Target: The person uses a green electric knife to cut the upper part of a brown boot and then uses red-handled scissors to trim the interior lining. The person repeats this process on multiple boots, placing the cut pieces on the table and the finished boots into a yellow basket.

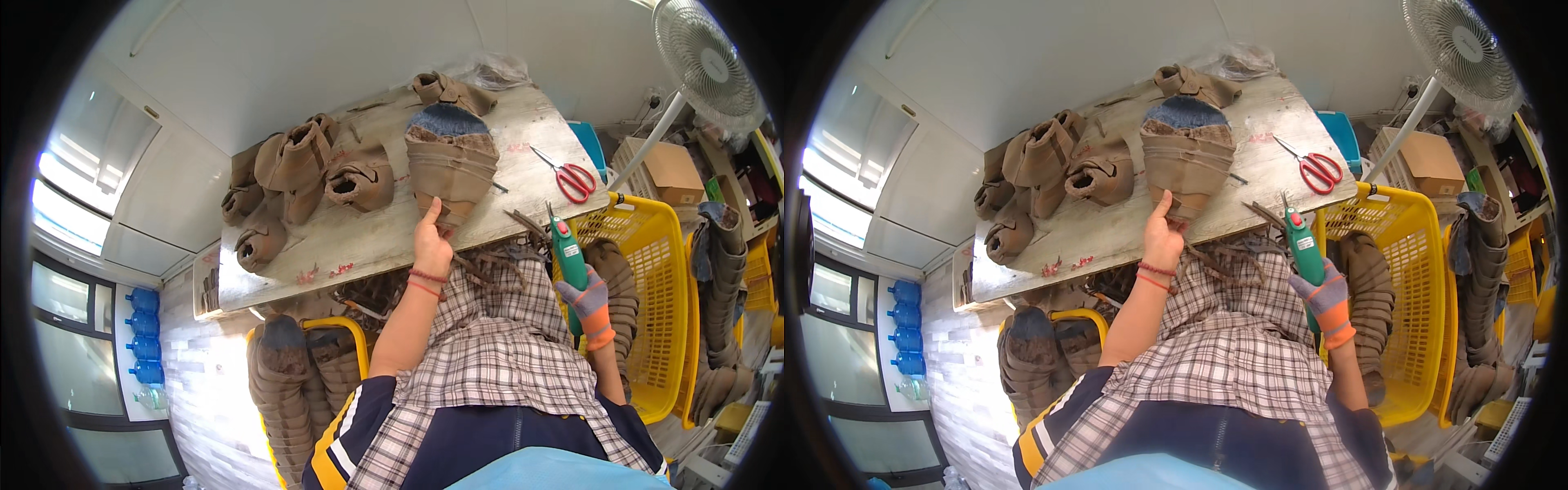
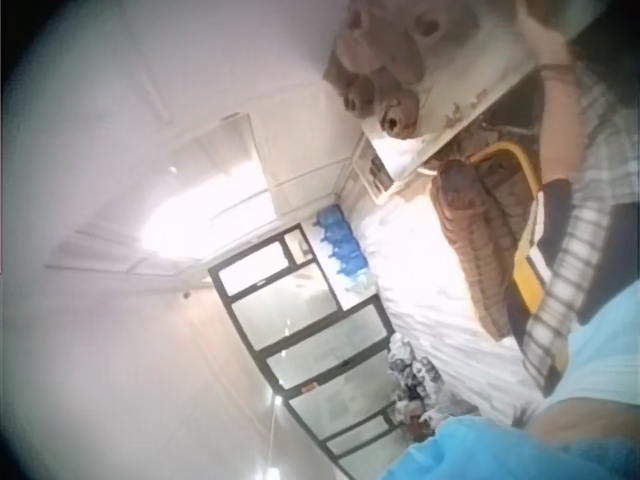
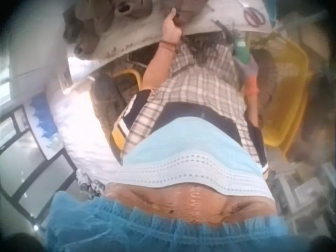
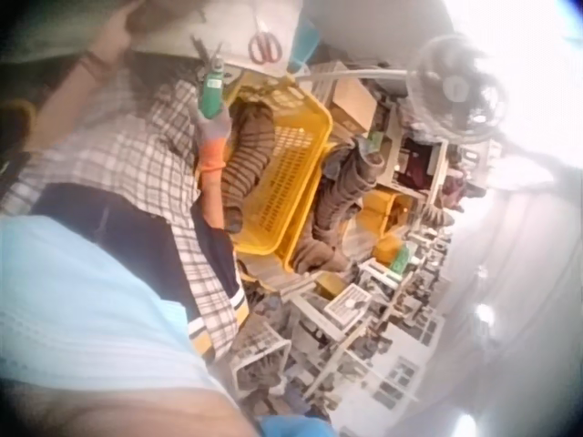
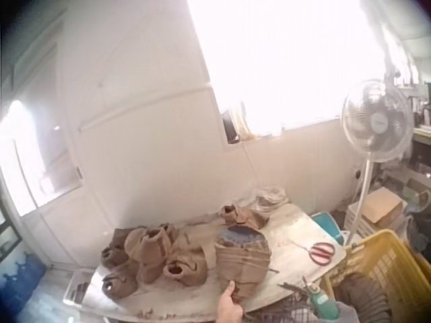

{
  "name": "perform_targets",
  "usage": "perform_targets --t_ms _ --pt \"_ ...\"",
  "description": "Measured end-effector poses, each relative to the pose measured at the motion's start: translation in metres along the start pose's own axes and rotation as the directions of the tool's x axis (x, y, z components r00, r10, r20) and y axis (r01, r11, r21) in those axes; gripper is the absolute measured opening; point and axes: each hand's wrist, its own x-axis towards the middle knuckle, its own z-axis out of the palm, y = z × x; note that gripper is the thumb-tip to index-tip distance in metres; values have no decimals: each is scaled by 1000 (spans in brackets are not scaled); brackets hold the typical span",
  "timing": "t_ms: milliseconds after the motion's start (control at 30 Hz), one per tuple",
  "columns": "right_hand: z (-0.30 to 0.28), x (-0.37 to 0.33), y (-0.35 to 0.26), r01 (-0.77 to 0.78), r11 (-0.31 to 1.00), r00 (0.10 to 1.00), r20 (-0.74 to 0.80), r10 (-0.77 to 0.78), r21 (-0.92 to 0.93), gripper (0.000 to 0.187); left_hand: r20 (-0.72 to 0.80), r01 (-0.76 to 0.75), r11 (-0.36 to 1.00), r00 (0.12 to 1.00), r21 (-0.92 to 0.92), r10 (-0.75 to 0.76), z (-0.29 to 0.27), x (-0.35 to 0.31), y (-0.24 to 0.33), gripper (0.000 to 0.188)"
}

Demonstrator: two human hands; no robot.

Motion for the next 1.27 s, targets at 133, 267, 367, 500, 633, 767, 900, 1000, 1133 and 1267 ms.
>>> perform_targets --t_ms 133,267,367,500,633,767,900,1000,1133,1267 --pt "1 -6 11 40 999 999 1 -40 -33 50 47 -234 967 970 -99 239 8 14 0 41" --pt "-3 -12 -2 -5 1000 1000 24 5 5 51 256 -432 901 867 -36 426 -6 4 29 39" --pt "-6 -12 -6 13 1000 1000 16 -13 24 50 447 -669 713 714 209 539 -12 -17 58 24" --pt "-5 -3 -14 71 997 996 53 -70 -10 45 659 -774 -73 481 629 579 -54 -29 106 15" --pt "0 0 -28 49 998 995 84 -51 27 42 329 -848 278 447 451 832 -22 -80 153 25" --pt "4 -1 -33 262 964 964 57 -259 -49 44 131 -638 743 734 -205 666 -11 -118 209 34" --pt "13 -9 -67 540 821 841 100 -531 -186 51 128 -386 881 893 -275 432 -2 -132 225 36" --pt "14 -13 -80 704 631 691 108 -715 -326 61 322 -85 962 931 -258 169 -8 -119 213 34" --pt "8 -17 -82 809 268 428 212 -878 -523 69 355 55 971 934 -233 32 8 -111 181 37" --pt "-4 -27 -68 776 173 414 282 -866 -607 75 330 152 964 941 -217 -74 16 -105 166 39"
